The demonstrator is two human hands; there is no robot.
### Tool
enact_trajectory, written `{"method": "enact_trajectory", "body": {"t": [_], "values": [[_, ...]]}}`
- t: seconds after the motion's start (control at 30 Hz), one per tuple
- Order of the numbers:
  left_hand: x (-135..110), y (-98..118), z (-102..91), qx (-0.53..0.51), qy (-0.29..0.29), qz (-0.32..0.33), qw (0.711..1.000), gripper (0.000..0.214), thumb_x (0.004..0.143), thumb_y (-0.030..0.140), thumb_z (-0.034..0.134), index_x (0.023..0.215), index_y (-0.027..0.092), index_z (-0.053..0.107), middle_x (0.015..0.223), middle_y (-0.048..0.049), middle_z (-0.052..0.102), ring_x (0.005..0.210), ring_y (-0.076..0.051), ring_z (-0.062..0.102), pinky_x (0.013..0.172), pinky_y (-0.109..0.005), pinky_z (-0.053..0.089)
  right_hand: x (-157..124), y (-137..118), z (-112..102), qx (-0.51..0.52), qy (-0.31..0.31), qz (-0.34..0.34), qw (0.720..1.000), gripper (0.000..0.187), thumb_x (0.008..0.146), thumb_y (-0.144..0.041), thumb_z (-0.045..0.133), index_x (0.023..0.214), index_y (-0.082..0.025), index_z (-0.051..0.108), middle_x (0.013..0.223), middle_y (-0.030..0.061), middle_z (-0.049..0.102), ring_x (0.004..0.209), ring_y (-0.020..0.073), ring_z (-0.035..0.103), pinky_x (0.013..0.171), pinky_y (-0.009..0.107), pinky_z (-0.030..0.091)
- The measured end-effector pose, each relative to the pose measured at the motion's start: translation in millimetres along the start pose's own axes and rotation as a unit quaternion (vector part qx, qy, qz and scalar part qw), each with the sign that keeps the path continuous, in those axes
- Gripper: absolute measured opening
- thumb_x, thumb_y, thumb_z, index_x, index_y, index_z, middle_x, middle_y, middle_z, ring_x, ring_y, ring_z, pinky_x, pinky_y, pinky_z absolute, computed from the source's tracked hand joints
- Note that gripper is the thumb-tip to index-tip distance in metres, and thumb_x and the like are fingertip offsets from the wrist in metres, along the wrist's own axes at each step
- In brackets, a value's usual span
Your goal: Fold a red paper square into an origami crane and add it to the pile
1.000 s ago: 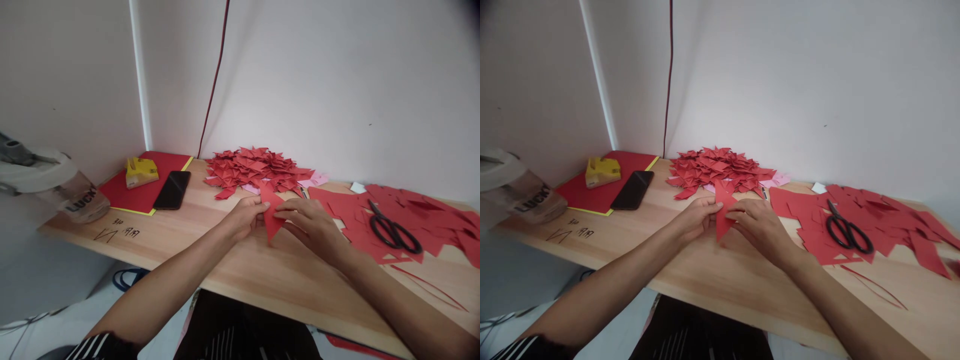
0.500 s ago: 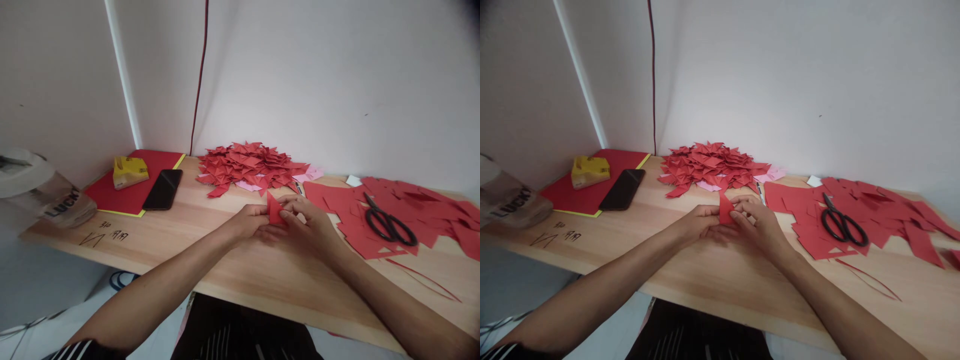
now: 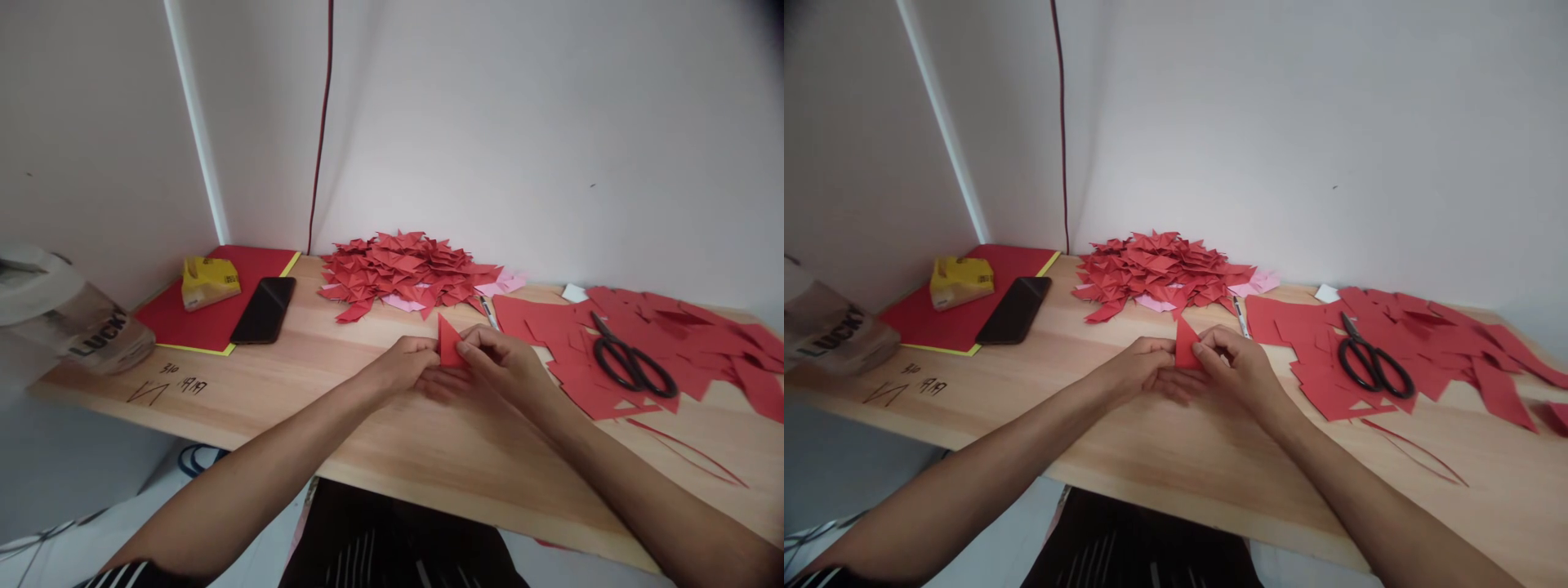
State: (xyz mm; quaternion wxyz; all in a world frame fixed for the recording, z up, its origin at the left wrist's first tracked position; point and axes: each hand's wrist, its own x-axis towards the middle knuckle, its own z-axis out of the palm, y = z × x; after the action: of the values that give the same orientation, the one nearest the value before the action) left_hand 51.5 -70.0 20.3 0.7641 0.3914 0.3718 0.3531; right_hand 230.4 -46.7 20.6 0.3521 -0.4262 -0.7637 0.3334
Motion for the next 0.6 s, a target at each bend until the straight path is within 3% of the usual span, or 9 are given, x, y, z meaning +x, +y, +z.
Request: {"method": "enact_trajectory", "body": {"t": [0.13, 0.33, 0.43, 0.6], "values": [[-1.6, -0.6, 0.8, -0.025, -0.011, 0.008, 1.000, 0.022, 0.074, 0.017, 0.056, 0.093, 0.007, 0.062, 0.088, -0.0187, 0.074, 0.082, -0.025, 0.073, 0.074, -0.036, 0.056, -0.6, -5.2, -2.2, -0.003, 0.009, 0.009, 1.000, 0.031, 0.085, -0.037, 0.055, 0.060, -0.021, 0.046, 0.066, 0.0003, 0.053, 0.059, 0.0128, 0.046, 0.055, 0.027, 0.036], [-3.0, -7.1, -2.4, 0.047, -0.024, 0.066, 0.996, 0.042, 0.065, 0.038, 0.081, 0.089, 0.008, 0.064, 0.091, -0.0163, 0.074, 0.092, -0.026, 0.071, 0.084, -0.037, 0.053, -1.3, -2.8, -1.1, 0.024, 0.009, 0.002, 1.000, 0.032, 0.085, -0.036, 0.056, 0.059, -0.021, 0.045, 0.062, -0.0009, 0.051, 0.057, 0.0119, 0.043, 0.052, 0.026, 0.035], [-3.2, -9.2, -3.7, 0.052, -0.032, 0.062, 0.996, 0.052, 0.063, 0.050, 0.081, 0.090, 0.009, 0.064, 0.094, -0.0172, 0.073, 0.091, -0.027, 0.072, 0.081, -0.038, 0.055, -1.5, 0.4, -0.5, 0.035, 0.004, 0.002, 0.999, 0.032, 0.086, -0.037, 0.055, 0.060, -0.020, 0.046, 0.063, -0.0012, 0.051, 0.057, 0.0116, 0.043, 0.053, 0.026, 0.035], [-3.0, -10.5, -3.6, 0.057, -0.031, 0.057, 0.996, 0.056, 0.065, 0.052, 0.080, 0.095, 0.007, 0.065, 0.094, -0.0185, 0.073, 0.088, -0.026, 0.072, 0.079, -0.037, 0.056, -2.5, 0.4, -1.3, 0.026, 0.001, 0.020, 0.999, 0.032, 0.086, -0.037, 0.056, 0.060, -0.020, 0.047, 0.061, -0.0020, 0.048, 0.057, 0.0115, 0.041, 0.053, 0.026, 0.034]]}}
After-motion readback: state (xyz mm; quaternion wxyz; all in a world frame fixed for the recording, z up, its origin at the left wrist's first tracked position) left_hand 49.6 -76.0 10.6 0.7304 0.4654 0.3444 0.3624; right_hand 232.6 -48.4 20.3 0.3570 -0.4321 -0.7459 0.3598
